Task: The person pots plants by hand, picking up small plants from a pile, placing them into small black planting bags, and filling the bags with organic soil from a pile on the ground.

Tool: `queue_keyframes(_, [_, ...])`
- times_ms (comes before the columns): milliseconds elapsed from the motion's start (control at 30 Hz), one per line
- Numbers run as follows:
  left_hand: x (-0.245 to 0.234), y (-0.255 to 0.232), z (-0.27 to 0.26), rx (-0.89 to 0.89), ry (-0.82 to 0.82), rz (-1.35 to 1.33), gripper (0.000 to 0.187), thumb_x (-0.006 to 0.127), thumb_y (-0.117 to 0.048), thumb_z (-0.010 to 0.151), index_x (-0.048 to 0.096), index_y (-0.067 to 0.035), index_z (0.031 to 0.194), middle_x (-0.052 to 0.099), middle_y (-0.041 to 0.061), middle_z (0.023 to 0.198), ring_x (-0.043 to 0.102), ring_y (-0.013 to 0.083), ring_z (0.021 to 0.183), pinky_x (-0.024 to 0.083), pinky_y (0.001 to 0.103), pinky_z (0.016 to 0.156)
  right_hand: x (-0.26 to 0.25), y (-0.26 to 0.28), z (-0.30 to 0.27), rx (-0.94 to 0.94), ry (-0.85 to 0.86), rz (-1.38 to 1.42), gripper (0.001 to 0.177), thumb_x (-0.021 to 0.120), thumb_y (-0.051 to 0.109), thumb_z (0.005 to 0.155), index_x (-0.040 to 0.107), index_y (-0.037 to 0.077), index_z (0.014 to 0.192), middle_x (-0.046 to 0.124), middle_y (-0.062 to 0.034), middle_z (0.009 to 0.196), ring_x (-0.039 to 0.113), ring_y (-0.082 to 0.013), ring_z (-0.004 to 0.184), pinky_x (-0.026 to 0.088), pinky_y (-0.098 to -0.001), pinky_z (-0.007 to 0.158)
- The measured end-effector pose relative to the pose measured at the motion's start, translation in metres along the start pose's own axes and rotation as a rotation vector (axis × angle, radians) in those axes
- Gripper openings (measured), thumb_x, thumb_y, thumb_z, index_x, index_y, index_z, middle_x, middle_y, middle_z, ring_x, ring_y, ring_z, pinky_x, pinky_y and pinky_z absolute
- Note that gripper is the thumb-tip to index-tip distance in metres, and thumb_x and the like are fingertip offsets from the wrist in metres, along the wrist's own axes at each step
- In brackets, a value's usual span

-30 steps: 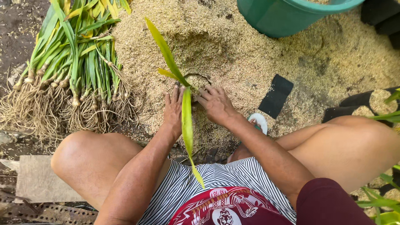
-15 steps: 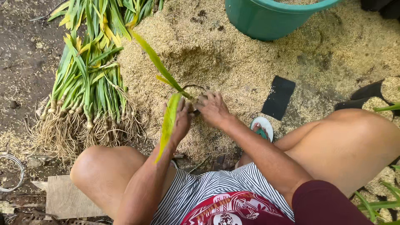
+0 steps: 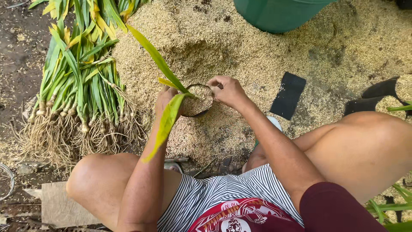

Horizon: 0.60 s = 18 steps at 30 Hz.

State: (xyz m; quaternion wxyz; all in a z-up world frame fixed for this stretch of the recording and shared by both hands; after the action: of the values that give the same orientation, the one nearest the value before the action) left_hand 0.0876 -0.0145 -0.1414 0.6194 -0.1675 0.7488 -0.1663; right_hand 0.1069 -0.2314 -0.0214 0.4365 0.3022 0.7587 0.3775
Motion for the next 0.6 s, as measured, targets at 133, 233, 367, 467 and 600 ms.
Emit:
queue_keyframes(133, [-0.023,-0.02,-0.001,-0.071,0.073,-0.508,0.028,0.058,-0.025,0.107,0.07,-0.018,0.131,0.063,0.008,0.11,0.049,0.0286,0.105,0.041,0.056,0.106,0.009,-0.004,0.018,-0.006,0.041,-0.428,0.035,0.059,0.013,0.106,0.068,0.016,0.14,0.057,-0.0209,0.145,0.057,-0.0406,0.135,0.047,-0.0511,0.114])
queue_keyframes(233, [-0.052,-0.057,-0.005,-0.043,0.119,-0.65,0.027,0.066,-0.022,0.103,0.075,-0.007,0.124,0.071,0.02,0.086,0.067,0.039,0.08,0.054,0.054,0.094,0.029,-0.032,0.042,-0.051,0.062,-0.374,0.03,0.059,0.013,0.107,0.072,0.012,0.133,0.07,-0.0202,0.123,0.068,-0.0378,0.118,0.052,-0.0492,0.105])
queue_keyframes(367, [-0.032,-0.057,0.014,-0.054,0.245,-0.6,0.036,0.075,-0.034,0.095,0.079,-0.014,0.125,0.078,0.024,0.111,0.068,0.0521,0.114,0.051,0.058,0.106,0.044,-0.08,0.077,-0.065,0.05,-0.385,0.027,0.056,0.011,0.106,0.078,0.012,0.121,0.075,-0.0154,0.099,0.073,-0.0301,0.093,0.058,-0.042,0.086])
queue_keyframes(467, [-0.013,-0.05,0.019,-0.127,0.256,-0.632,0.036,0.077,-0.024,0.092,0.077,-0.017,0.127,0.077,0.021,0.116,0.068,0.0447,0.122,0.05,0.057,0.109,0.048,-0.086,0.083,-0.053,0.059,-0.37,0.031,0.053,0.007,0.107,0.074,0.007,0.129,0.073,-0.0154,0.097,0.07,-0.0274,0.087,0.058,-0.0365,0.08])
queue_keyframes(600, [0.067,-0.012,0.05,-0.158,0.335,-0.406,0.032,0.078,-0.024,0.094,0.075,-0.028,0.126,0.079,0.005,0.112,0.073,0.0285,0.116,0.056,0.047,0.105,0.047,-0.081,0.082,-0.073,0.059,-0.294,0.031,0.049,0.001,0.104,0.075,0.004,0.122,0.071,-0.0181,0.094,0.07,-0.0311,0.083,0.058,-0.0385,0.075])
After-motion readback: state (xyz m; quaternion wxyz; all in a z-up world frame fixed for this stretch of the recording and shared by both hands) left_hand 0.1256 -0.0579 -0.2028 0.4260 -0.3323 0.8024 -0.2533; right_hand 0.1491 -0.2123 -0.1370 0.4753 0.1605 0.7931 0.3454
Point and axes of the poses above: each hand's wrist, its own z-axis towards the middle knuckle, its own x-axis out of the palm, y = z × x, the point moved 8 cm from there along z, towards the middle knuckle
